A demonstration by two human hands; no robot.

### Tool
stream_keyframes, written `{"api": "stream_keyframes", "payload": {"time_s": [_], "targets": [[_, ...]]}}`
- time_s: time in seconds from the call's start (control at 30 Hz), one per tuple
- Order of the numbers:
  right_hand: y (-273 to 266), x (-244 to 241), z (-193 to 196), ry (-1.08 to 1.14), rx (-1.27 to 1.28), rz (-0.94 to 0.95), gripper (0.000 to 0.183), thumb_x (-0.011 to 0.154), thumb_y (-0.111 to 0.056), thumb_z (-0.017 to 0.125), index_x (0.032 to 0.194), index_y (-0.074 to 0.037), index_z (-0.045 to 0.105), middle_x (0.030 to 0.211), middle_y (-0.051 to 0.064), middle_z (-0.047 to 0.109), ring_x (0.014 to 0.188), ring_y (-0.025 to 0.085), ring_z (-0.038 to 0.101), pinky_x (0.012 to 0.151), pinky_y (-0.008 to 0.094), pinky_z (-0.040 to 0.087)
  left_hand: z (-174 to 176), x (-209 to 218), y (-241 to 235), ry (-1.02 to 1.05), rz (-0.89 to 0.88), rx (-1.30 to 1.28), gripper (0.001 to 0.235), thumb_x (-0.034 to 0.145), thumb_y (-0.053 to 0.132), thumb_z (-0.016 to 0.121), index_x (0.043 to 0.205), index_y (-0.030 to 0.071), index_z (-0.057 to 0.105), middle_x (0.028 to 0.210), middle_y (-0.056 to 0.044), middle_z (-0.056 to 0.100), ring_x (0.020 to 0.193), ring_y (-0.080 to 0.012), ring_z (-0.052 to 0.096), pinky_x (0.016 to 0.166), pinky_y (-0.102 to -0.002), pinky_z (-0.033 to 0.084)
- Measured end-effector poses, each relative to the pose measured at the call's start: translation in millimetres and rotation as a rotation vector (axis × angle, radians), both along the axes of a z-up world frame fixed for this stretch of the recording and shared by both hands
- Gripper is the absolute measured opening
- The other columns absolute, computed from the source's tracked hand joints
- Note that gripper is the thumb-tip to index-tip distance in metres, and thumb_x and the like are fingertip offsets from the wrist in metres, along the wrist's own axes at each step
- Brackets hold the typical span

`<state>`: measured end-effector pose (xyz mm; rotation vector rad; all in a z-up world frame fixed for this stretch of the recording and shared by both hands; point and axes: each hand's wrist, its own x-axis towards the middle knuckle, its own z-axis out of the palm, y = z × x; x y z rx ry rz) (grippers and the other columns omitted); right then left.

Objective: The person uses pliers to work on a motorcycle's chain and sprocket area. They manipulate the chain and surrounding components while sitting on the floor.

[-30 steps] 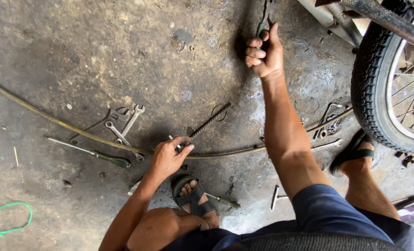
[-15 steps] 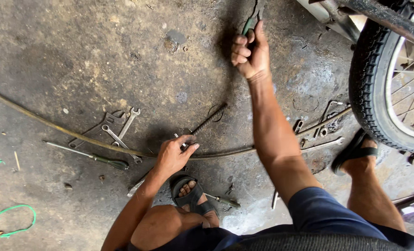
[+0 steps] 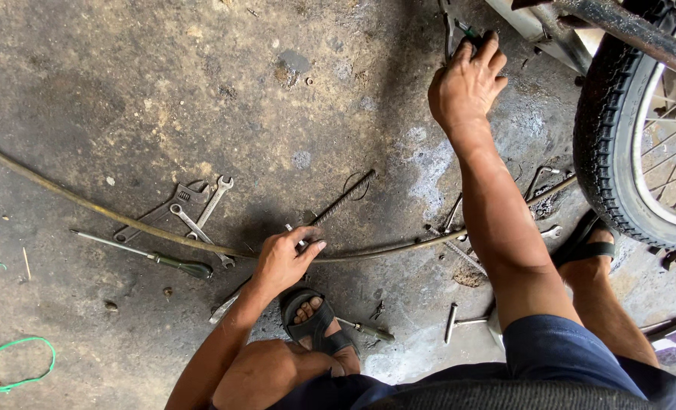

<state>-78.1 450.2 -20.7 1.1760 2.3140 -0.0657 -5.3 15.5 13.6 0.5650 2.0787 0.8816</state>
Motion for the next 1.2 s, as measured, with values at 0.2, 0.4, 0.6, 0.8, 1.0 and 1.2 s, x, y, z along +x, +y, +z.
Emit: {"api": "stream_keyframes", "payload": {"time_s": [0.2, 0.4, 0.6, 0.8, 1.0, 1.2], "targets": [[-12, -2, -8, 0.099, 0.080, 0.055, 0.059, 0.099, -0.008, 0.047, 0.158, -0.010, 0.041, 0.159, 0.024, 0.019, 0.131, 0.043, 0.035, 0.103, 0.064, 0.042, -3, 4, -12, 0.032, 0.036, 0.134, 0.034, 0.094, 0.040, 0.071, 0.114, 0.012, 0.074, 0.099, -0.006, 0.082, 0.081, -0.0255, 0.080, 0.074, -0.036, 0.058], [-24, -6, -10, 0.056, 0.196, 0.061, 0.063, 0.091, -0.010, 0.047, 0.155, -0.011, 0.042, 0.159, 0.023, 0.018, 0.125, 0.040, 0.039, 0.095, 0.055, 0.045, -8, 4, -19, 0.040, 0.027, 0.061, 0.037, 0.093, 0.046, 0.069, 0.113, 0.015, 0.074, 0.088, -0.009, 0.081, 0.062, -0.0280, 0.074, 0.065, -0.041, 0.054], [-31, -13, -6, 0.074, 0.192, -0.022, 0.074, 0.089, -0.007, 0.050, 0.161, -0.011, 0.036, 0.162, 0.024, 0.006, 0.142, 0.047, 0.027, 0.108, 0.063, 0.039, -5, 2, -25, 0.030, 0.028, 0.047, 0.037, 0.094, 0.046, 0.068, 0.115, 0.016, 0.075, 0.059, -0.009, 0.071, 0.041, -0.0217, 0.060, 0.053, -0.040, 0.049], [-27, -16, 7, -0.037, 0.249, 0.053, 0.074, 0.091, 0.004, 0.046, 0.163, -0.012, 0.038, 0.163, 0.024, 0.001, 0.145, 0.051, 0.022, 0.115, 0.073, 0.031, -2, -1, -34, -0.005, 0.030, 0.041, 0.036, 0.094, 0.046, 0.068, 0.114, 0.015, 0.074, 0.063, -0.008, 0.073, 0.042, -0.0213, 0.062, 0.052, -0.040, 0.049], [4, -5, 0, -0.021, 0.413, 0.302, 0.065, 0.087, 0.001, 0.061, 0.152, -0.003, 0.050, 0.150, 0.031, 0.025, 0.131, 0.056, 0.030, 0.102, 0.074, 0.038, -11, 0, -38, 0.039, 0.064, 0.119, 0.037, 0.093, 0.041, 0.071, 0.116, 0.013, 0.074, 0.102, -0.010, 0.081, 0.093, -0.0317, 0.077, 0.080, -0.040, 0.058], [14, 2, 6, 0.128, 0.282, 0.347, 0.042, 0.121, -0.042, 0.049, 0.136, -0.003, 0.051, 0.135, 0.037, 0.042, 0.088, 0.040, 0.061, 0.066, 0.048, 0.062, 9, -2, -40, 0.041, 0.066, 0.097, 0.036, 0.093, 0.044, 0.070, 0.115, 0.015, 0.075, 0.083, -0.007, 0.080, 0.049, -0.0251, 0.067, 0.055, -0.042, 0.050]]}}
